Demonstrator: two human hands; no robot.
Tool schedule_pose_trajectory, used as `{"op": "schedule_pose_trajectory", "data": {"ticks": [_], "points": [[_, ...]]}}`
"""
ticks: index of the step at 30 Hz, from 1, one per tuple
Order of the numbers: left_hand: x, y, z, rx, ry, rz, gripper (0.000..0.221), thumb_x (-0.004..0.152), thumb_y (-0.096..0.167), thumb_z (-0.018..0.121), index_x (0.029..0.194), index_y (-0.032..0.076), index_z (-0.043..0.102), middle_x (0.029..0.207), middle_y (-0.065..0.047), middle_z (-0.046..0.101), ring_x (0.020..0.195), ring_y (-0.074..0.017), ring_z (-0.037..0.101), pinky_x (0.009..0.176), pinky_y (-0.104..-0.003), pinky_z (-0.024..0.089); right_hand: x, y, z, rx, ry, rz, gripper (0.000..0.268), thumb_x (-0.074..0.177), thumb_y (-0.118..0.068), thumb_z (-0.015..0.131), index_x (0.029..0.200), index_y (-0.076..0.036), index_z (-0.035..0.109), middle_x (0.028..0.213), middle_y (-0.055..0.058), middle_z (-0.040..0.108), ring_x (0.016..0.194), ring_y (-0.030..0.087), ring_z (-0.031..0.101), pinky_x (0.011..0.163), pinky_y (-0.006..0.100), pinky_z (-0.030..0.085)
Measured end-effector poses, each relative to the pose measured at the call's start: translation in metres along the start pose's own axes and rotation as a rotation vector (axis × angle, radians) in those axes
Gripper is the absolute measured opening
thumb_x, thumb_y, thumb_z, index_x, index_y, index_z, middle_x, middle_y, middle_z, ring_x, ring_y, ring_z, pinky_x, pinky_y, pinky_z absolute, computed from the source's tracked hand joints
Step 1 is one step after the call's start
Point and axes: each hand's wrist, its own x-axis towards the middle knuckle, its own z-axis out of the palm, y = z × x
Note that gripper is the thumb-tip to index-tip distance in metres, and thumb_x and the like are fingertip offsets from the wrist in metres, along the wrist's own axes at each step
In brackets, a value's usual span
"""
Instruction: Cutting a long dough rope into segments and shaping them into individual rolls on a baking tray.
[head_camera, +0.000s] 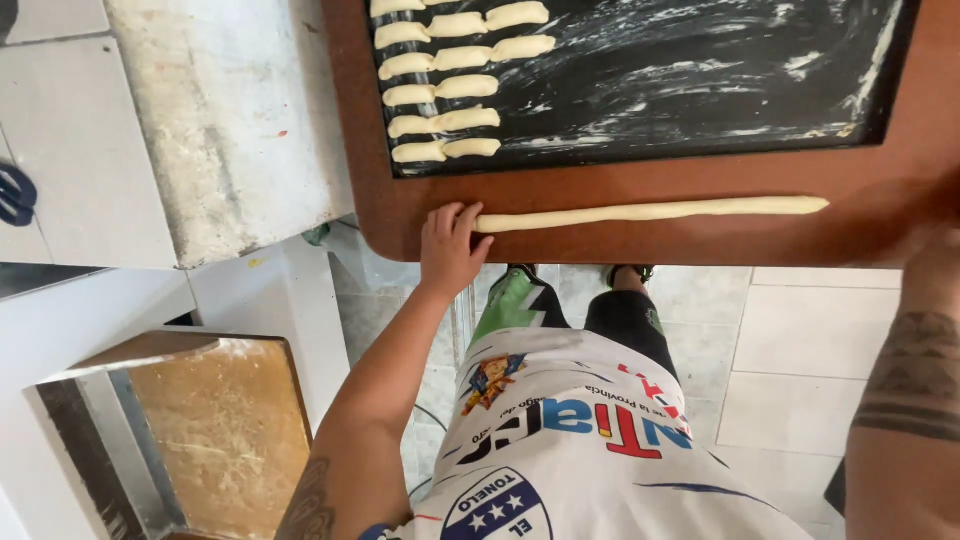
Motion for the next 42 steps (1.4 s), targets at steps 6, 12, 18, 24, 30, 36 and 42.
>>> {"op": "schedule_pose_trajectory", "data": {"ticks": [6, 12, 18, 24, 30, 36, 42], "points": [[-0.001, -0.031, 0.017, -0.19, 0.016, 0.041, 0.05, 0.084, 0.036, 0.082, 0.128, 0.022, 0.063, 0.113, 0.001, 0.049, 0.103, -0.0251, 0.057, 0.079, -0.04, 0.047, -0.098, 0.108, -0.392, 1.667, -0.013, 0.907, 0.066, 0.14, -0.036, 0.056, 0.075, -0.034, 0.065, 0.066, -0.016, 0.058, 0.062, 0.012, 0.058, 0.084, 0.034, 0.057], [0.007, -0.028, 0.004, -0.208, 0.068, 0.112, 0.035, 0.084, 0.031, 0.082, 0.114, 0.021, 0.066, 0.104, 0.002, 0.05, 0.095, -0.0218, 0.056, 0.075, -0.039, 0.048, -0.109, 0.03, -0.559, 2.094, -0.356, 0.514, 0.011, 0.106, -0.02, 0.055, 0.107, -0.016, 0.065, 0.054, 0.001, 0.061, 0.052, 0.021, 0.063, 0.056, 0.032, 0.047], [0.006, -0.03, 0.007, -0.243, 0.093, 0.143, 0.031, 0.084, 0.035, 0.081, 0.108, 0.02, 0.067, 0.1, 0.002, 0.055, 0.091, -0.0222, 0.057, 0.073, -0.038, 0.046, -0.11, -0.028, -0.643, 1.815, 0.046, 0.085, 0.07, 0.095, -0.008, 0.056, 0.162, -0.013, 0.033, 0.077, 0.027, 0.069, 0.07, 0.048, 0.069, 0.061, 0.06, 0.054], [0.009, -0.027, -0.003, -0.328, 0.107, 0.129, 0.027, 0.086, 0.027, 0.08, 0.109, 0.019, 0.067, 0.099, 0.001, 0.054, 0.091, -0.0224, 0.055, 0.071, -0.037, 0.044, -0.107, -0.045, -0.651, 1.454, 0.311, 0.075, 0.073, 0.094, -0.009, 0.052, 0.165, -0.015, 0.036, 0.074, 0.007, 0.061, 0.049, 0.028, 0.06, 0.043, 0.039, 0.051], [0.008, -0.03, 0.0, -0.358, 0.107, 0.131, 0.026, 0.086, 0.026, 0.08, 0.107, 0.02, 0.067, 0.098, 0.002, 0.054, 0.09, -0.0217, 0.053, 0.07, -0.036, 0.041, -0.107, -0.044, -0.653, 1.452, 0.271, 0.069, 0.074, 0.095, -0.008, 0.053, 0.166, -0.014, 0.033, 0.079, 0.011, 0.064, 0.05, 0.031, 0.062, 0.042, 0.04, 0.05], [0.007, -0.03, 0.003, -0.358, 0.126, 0.127, 0.025, 0.086, 0.026, 0.08, 0.107, 0.02, 0.067, 0.097, 0.002, 0.054, 0.089, -0.0216, 0.054, 0.069, -0.036, 0.041, -0.107, -0.049, -0.647, 1.397, 0.2, 0.028, 0.075, 0.097, -0.014, 0.052, 0.168, -0.019, 0.028, 0.081, 0.006, 0.065, 0.051, 0.025, 0.063, 0.042, 0.036, 0.051], [0.007, -0.031, 0.008, -0.309, 0.143, 0.146, 0.026, 0.085, 0.025, 0.079, 0.108, 0.022, 0.068, 0.098, 0.002, 0.053, 0.09, -0.0219, 0.053, 0.069, -0.036, 0.042, -0.098, -0.04, -0.662, 1.396, 0.115, -0.067, 0.078, 0.097, -0.015, 0.05, 0.169, -0.018, 0.019, 0.079, 0.006, 0.066, 0.051, 0.026, 0.064, 0.042, 0.038, 0.053]]}}
